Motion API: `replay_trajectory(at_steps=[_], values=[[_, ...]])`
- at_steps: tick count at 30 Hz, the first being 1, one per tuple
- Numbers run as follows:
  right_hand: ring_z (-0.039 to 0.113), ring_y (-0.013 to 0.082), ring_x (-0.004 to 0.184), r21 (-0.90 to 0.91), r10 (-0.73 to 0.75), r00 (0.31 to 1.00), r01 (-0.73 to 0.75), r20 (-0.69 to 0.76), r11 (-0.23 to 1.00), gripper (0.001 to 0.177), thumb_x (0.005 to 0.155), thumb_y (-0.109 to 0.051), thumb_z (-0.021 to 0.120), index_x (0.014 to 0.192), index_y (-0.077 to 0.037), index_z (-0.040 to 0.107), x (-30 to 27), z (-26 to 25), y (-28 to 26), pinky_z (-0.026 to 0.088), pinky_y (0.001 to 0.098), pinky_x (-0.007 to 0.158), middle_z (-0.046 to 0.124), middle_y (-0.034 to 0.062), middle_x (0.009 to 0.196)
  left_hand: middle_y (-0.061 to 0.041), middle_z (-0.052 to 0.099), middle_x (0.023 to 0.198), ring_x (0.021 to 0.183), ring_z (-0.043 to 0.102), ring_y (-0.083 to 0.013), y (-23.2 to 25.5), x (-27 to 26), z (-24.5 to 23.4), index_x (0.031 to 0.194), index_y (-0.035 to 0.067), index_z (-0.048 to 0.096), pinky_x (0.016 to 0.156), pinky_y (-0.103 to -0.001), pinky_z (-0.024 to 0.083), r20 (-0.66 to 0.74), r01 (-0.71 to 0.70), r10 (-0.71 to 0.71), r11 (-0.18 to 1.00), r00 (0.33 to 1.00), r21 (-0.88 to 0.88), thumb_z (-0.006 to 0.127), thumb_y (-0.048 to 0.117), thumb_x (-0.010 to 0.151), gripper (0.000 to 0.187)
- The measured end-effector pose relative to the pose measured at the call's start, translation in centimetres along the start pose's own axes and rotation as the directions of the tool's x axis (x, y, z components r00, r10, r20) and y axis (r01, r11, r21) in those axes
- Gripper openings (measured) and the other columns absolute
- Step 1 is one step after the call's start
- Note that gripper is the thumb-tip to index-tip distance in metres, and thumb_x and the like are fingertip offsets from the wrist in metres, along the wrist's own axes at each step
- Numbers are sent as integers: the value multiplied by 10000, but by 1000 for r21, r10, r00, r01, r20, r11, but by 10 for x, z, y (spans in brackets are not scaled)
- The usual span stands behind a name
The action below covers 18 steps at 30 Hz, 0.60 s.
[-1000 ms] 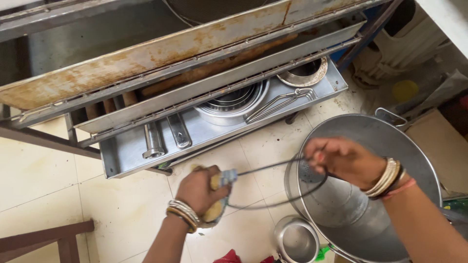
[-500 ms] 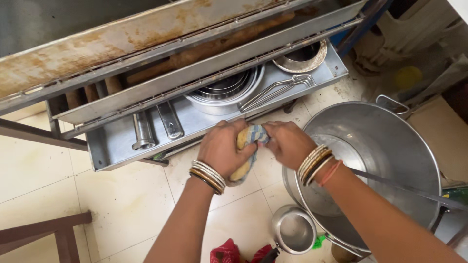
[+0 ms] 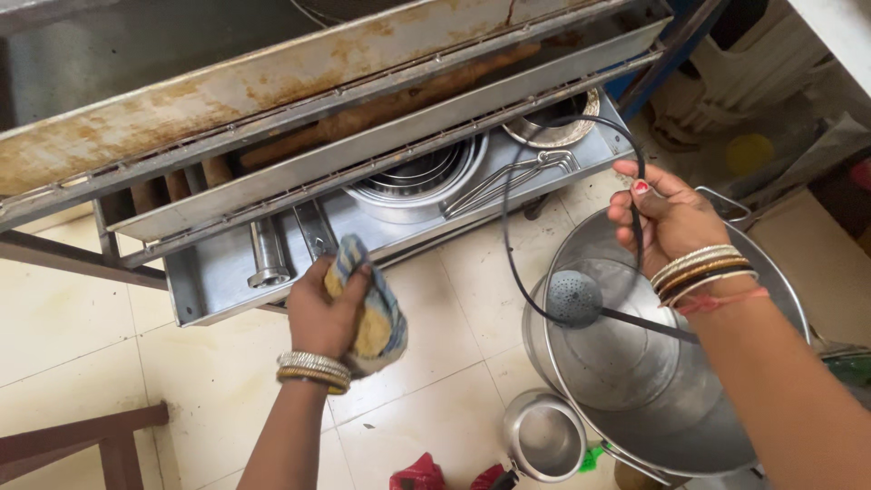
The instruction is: The person wipes various metal kitchen utensils and containers with a cloth, then places them into a metal drawer or on a tray. Items handled include small bowls, a pot, a ladle, a whisk, and a cup.
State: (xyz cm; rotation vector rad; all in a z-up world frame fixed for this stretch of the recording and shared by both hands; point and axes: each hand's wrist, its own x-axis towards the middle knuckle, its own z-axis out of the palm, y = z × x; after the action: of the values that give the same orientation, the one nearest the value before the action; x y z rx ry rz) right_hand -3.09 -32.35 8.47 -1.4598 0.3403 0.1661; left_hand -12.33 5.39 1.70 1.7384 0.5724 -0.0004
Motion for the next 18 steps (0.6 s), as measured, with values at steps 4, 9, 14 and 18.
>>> replay_trajectory(at_steps=[4, 9, 14, 18], values=[[680, 96, 800, 219, 111, 991, -125, 76, 968, 315, 1061, -69, 466, 1316, -73, 651, 17, 4, 8, 549, 188, 616, 679, 55, 938, -100, 756, 1129, 972, 708, -164, -27, -6, 4, 1299, 55, 674, 878, -307, 563, 131, -160, 174, 981, 976, -110, 707, 75, 811, 489], [733, 115, 901, 511, 171, 982, -185, 73, 840, 290, 1064, -32, 481, 1313, -35, 628, 39, 25, 7, 596, 174, 722, 670, 63, 1051, -81, 677, 1321, 1129, 663, -129, -7, -21, 43, 1474, 145, 552, 953, -296, 554, 315, -132, 191, 971, 930, -199, 700, 17, 843, 660], [747, 251, 976, 543, 249, 962, -149, -116, 827, 317, 1032, -1, 432, 1337, 18, 516, 63, 42, 21, 655, 297, 828, 725, 187, 1156, -122, 686, 1154, 1011, 686, -176, 43, -29, 69, 1622, 244, 177, 920, -325, 575, 309, -88, 211, 925, 927, -369, 699, -2, 818, 989], [754, 301, 980, 384, 323, 916, -217, -237, 897, 227, 1052, -84, 421, 1264, -27, 477, 83, 35, 51, 617, 390, 807, 680, 226, 1148, -143, 661, 1226, 1075, 671, -190, 63, -22, 74, 1621, 239, 156, 914, -341, 588, 148, -280, 327, 922, 934, -267, 707, -7, 811, 1011]])
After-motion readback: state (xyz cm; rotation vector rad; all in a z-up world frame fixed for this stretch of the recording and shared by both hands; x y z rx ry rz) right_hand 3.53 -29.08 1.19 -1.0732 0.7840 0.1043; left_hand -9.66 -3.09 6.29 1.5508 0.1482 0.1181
